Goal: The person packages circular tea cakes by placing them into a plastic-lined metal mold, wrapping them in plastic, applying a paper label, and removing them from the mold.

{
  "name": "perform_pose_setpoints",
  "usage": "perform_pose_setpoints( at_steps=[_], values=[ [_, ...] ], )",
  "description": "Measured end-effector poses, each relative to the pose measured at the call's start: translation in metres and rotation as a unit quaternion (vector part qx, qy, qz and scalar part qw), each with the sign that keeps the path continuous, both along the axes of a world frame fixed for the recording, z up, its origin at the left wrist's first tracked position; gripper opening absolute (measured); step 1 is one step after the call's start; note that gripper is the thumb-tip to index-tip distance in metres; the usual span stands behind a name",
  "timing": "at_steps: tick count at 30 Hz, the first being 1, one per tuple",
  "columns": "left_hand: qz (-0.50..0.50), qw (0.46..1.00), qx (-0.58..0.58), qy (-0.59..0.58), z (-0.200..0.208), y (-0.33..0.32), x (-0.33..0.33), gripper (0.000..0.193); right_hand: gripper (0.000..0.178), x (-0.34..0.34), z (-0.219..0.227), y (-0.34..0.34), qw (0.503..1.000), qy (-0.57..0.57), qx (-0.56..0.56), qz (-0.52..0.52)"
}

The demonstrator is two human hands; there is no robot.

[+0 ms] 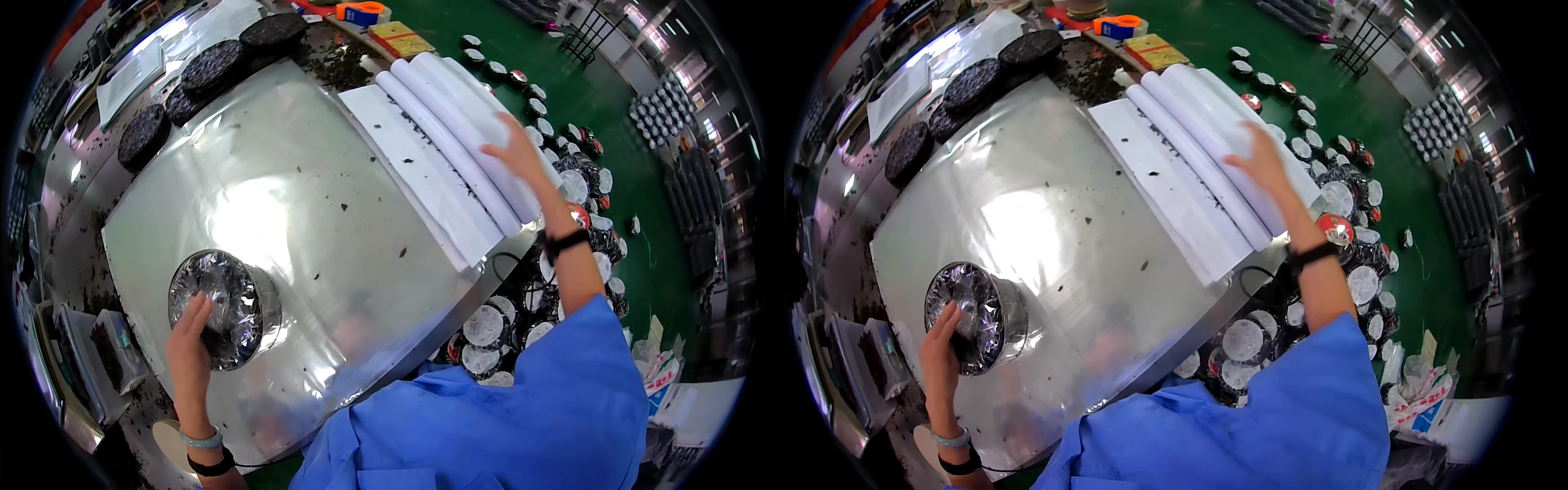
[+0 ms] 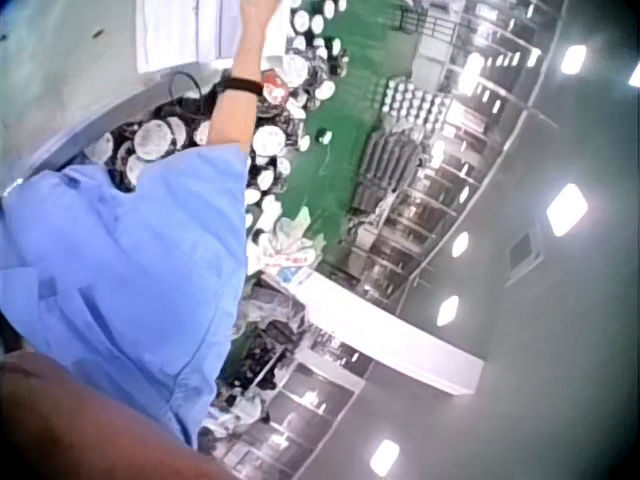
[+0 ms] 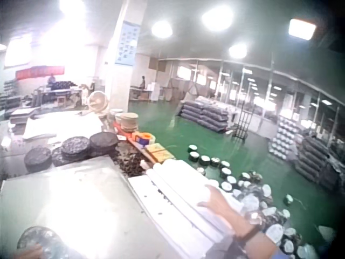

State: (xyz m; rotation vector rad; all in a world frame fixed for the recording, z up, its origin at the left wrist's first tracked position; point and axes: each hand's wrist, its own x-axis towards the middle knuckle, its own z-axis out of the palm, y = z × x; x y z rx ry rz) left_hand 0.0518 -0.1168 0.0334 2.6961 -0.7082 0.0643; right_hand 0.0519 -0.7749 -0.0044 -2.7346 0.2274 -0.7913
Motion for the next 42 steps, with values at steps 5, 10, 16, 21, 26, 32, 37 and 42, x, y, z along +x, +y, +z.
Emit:
perform_pose_setpoints(
  at_steps=[5, 10, 16, 21, 26, 32, 37, 42],
  values=[
    [0.119, 0.992, -0.049, -0.008, 0.000, -0.011, 0.021, 0.035, 0.099, -0.035, -0.026, -0.123, 0.926, 0.324, 0.073, -0.181],
    [0.189, 0.967, -0.170, -0.022, -0.029, 0.005, 0.016, 0.024, 0.062, -0.021, 0.035, -0.006, 0.805, 0.276, 0.515, 0.104],
    [0.165, 0.985, -0.043, 0.020, -0.012, -0.008, 0.012, 0.026, 0.036, 0.003, -0.076, 0.029, 0.906, 0.137, 0.399, -0.024],
    [0.102, 0.994, -0.017, 0.029, 0.000, -0.017, -0.012, 0.038, 0.043, 0.037, -0.059, 0.005, 0.951, -0.037, -0.300, -0.062],
    [0.076, 0.996, 0.025, 0.032, 0.001, -0.021, -0.021, 0.050, 0.035, 0.050, -0.118, -0.025, 0.918, 0.028, -0.365, -0.150],
    [0.075, 0.997, -0.006, 0.018, -0.003, -0.018, -0.030, 0.050, 0.026, 0.070, -0.075, -0.026, 0.951, 0.131, -0.102, -0.260],
    [0.042, 0.998, -0.047, 0.009, -0.018, -0.012, -0.019, 0.051, 0.028, -0.004, 0.002, -0.258, 0.889, -0.118, -0.115, -0.427],
    [0.081, 0.994, -0.054, -0.050, -0.016, -0.008, -0.031, 0.048, 0.037, 0.010, 0.120, -0.040, 0.923, -0.206, 0.323, -0.034]
  ],
)
